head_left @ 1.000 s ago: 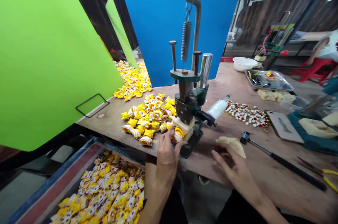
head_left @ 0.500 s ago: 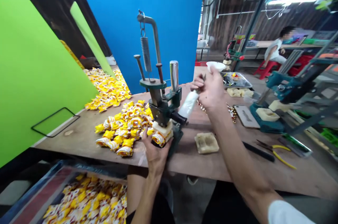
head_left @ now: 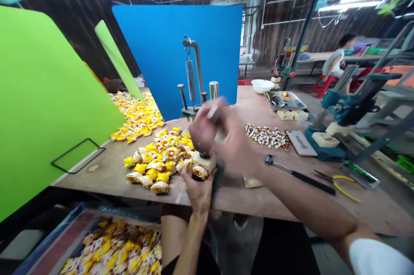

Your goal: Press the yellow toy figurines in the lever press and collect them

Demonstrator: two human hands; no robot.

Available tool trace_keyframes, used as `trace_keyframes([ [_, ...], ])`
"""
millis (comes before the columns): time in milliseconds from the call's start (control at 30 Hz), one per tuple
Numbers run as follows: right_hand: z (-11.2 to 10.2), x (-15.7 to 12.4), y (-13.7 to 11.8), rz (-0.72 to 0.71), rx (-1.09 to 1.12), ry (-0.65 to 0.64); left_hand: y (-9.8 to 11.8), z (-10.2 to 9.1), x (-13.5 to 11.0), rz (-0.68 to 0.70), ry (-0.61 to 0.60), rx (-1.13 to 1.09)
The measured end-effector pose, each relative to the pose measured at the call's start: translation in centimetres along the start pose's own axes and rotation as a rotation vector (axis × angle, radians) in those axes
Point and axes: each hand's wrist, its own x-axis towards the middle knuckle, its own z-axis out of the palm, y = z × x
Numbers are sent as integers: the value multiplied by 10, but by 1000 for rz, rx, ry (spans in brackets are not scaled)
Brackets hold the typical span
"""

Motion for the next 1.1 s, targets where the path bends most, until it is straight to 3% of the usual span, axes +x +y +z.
trace_keyframes([
  [33, -24, 21, 10, 182, 96, 167, -3, 4, 2, -87, -68, 284],
  [100, -68, 38, 42, 539, 286, 262, -8, 12, 1, -199, -191, 809],
  [167, -100, 15, 76, 789, 263, 289, -9, 18, -4, -203, -243, 1064],
  [200, -112, -9, 90, 855, 166, 237, -9, 19, -8, -184, -241, 1084],
  [267, -132, -70, 106, 858, -112, 114, -8, 22, -14, -160, -240, 1105],
  [367, -176, -155, 104, 705, -575, 23, -7, 27, -20, -134, -267, 1143],
  [433, -214, -191, 102, 677, -856, 43, -8, 29, -21, -118, -267, 1171],
  [533, -257, -219, 112, 758, -1134, 21, -11, 31, -21, -105, -242, 1202],
  [600, -265, -228, 125, 791, -1208, -10, -13, 30, -20, -98, -240, 1209],
  [700, -261, -234, 138, 778, -1259, -40, -13, 25, -16, -79, -284, 1190],
  [800, -264, -232, 135, 755, -1288, -72, -8, 16, -12, -87, -382, 1156],
  [933, -286, -224, 125, 727, -1314, -100, 1, 5, -4, -80, -514, 1127],
  [1100, -303, -222, 129, 692, -1301, -192, 8, 15, 3, 41, -534, 1150],
])
